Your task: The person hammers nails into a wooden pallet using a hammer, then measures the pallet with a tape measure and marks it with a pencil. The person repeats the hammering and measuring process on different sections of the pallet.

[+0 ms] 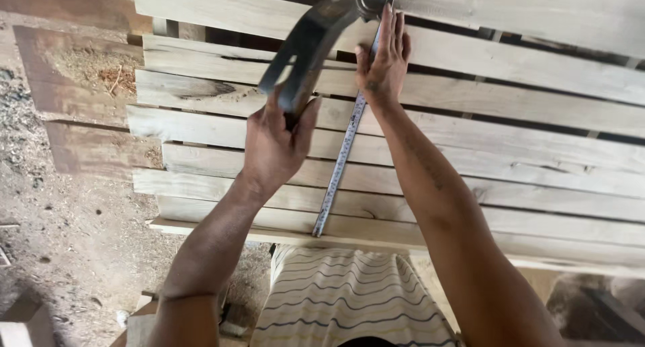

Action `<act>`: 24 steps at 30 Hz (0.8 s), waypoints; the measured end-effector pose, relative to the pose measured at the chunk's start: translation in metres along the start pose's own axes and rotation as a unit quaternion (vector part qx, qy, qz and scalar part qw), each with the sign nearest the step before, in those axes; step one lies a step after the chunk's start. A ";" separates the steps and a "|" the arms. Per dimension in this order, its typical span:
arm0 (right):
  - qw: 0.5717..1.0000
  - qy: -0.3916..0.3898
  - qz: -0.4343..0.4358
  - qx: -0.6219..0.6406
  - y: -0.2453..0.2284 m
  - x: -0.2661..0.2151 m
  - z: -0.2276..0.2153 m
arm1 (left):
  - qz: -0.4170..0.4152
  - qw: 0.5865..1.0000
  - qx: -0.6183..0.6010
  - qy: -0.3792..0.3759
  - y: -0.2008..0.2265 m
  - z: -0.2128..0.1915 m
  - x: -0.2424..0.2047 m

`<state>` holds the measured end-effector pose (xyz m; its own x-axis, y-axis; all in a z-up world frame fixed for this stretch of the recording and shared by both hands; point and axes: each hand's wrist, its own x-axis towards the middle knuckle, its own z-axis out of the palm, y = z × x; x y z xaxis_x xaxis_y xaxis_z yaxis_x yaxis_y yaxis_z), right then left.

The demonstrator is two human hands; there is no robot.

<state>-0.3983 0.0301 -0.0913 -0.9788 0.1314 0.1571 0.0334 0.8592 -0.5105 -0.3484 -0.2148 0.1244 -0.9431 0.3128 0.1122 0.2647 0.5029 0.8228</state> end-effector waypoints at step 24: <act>0.992 -0.085 0.019 -0.088 -0.015 -0.021 -0.008 | 0.148 0.974 0.164 0.047 -0.011 0.013 0.022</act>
<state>-0.3769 0.0178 -0.0802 -0.9955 0.0934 -0.0128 0.0919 0.9301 -0.3557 -0.3693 -0.2025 0.1106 -0.8256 0.4160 0.3813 0.5638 0.6372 0.5254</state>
